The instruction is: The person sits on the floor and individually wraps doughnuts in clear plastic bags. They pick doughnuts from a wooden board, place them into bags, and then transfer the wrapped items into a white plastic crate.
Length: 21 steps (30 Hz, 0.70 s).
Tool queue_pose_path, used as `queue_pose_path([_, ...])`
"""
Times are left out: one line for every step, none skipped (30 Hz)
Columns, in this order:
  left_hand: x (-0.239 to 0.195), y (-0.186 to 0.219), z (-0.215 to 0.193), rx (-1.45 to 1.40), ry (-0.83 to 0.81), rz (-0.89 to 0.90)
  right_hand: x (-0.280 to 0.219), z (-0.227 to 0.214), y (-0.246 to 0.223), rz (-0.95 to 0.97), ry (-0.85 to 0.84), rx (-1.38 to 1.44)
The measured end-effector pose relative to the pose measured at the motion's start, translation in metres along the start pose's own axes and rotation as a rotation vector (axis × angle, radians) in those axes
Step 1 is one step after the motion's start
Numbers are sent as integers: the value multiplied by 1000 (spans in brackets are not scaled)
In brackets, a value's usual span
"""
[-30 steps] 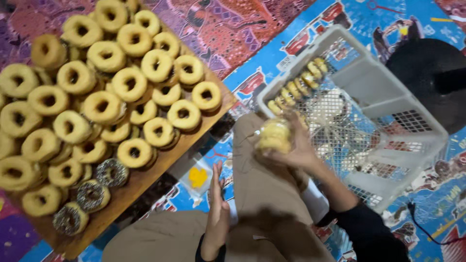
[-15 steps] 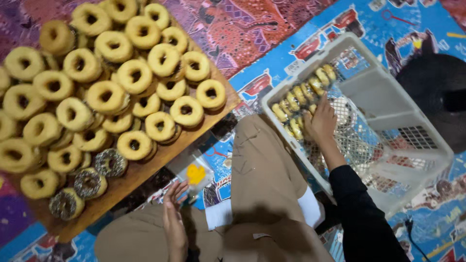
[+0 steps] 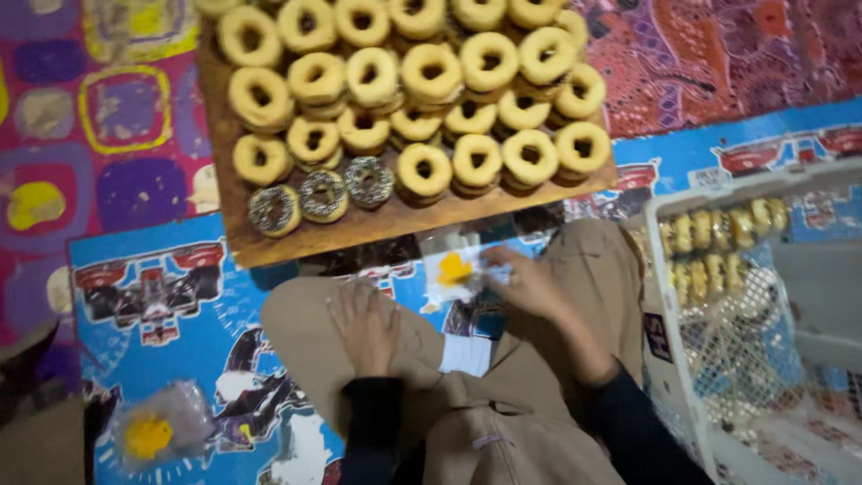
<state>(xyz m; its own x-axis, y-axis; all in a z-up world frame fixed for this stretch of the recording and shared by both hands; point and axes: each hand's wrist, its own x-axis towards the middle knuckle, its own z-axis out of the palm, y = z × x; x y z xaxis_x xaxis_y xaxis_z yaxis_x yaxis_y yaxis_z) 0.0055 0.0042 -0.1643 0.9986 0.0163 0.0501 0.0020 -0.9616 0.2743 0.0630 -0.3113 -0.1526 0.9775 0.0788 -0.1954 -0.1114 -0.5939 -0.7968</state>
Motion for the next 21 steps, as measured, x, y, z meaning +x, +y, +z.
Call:
queue_pose_path([2,1,2,14,-17,-3,23,35,-8,-169,-96,-197])
queue_pose_path([4,1,4,27,-38,-3,49,61,-11,-296,-147,-380])
queue_pose_path([4,1,5,40,-58,-3,69,78,-11,-351,-155,-490])
queue_pose_path([5,1,3,24,-34,2,84,90,-12,-406,-141,-579])
queue_pose_path([4,1,1,9,-11,7,96,96,-13,-454,-105,-620])
queue_pose_path([3,-1,-1,-4,11,17,104,104,-16,-520,-33,-601])
queue_pose_path([1,-2,-3,-21,-2,-6,107,106,-21,-589,39,-623])
queue_pose_path([0,-1,-3,-45,-17,-20,109,104,-27,-649,117,-649])
queue_pose_path([0,0,-1,-68,-32,-35,110,105,-32,-709,195,-674])
queue_pose_path([2,3,3,-78,-8,-50,111,103,-35,-651,123,-745])
queue_pose_path([6,7,9,-88,15,-65,108,104,-37,-592,52,-814])
queue_pose_path([12,11,16,-94,37,-81,104,104,-40,-531,-21,-877])
queue_pose_path([20,15,23,-288,94,-90,99,104,-43,-489,-141,-941])
queue_pose_path([30,20,29,-480,149,-97,88,102,-45,-447,-261,-1000])
queue_pose_path([40,26,35,-672,205,-103,78,99,-46,-405,-383,-1055])
queue_pose_path([49,35,41,-762,132,-174,60,92,-44,-514,-316,-1004])
queue_pose_path([54,44,45,-850,59,-245,40,86,-41,-623,-251,-949])
queue_pose_path([56,58,49,-1017,-197,-298,27,82,-39,-581,-211,-953])
queue_pose_path([56,71,52,-1173,-461,-340,11,75,-36,-540,-171,-957])
queue_pose_path([51,86,51,-1005,-397,-205,3,67,-33,-505,-127,-963])
queue_pose_path([44,99,48,-833,-330,-75,-3,59,-30,-538,-60,-966])
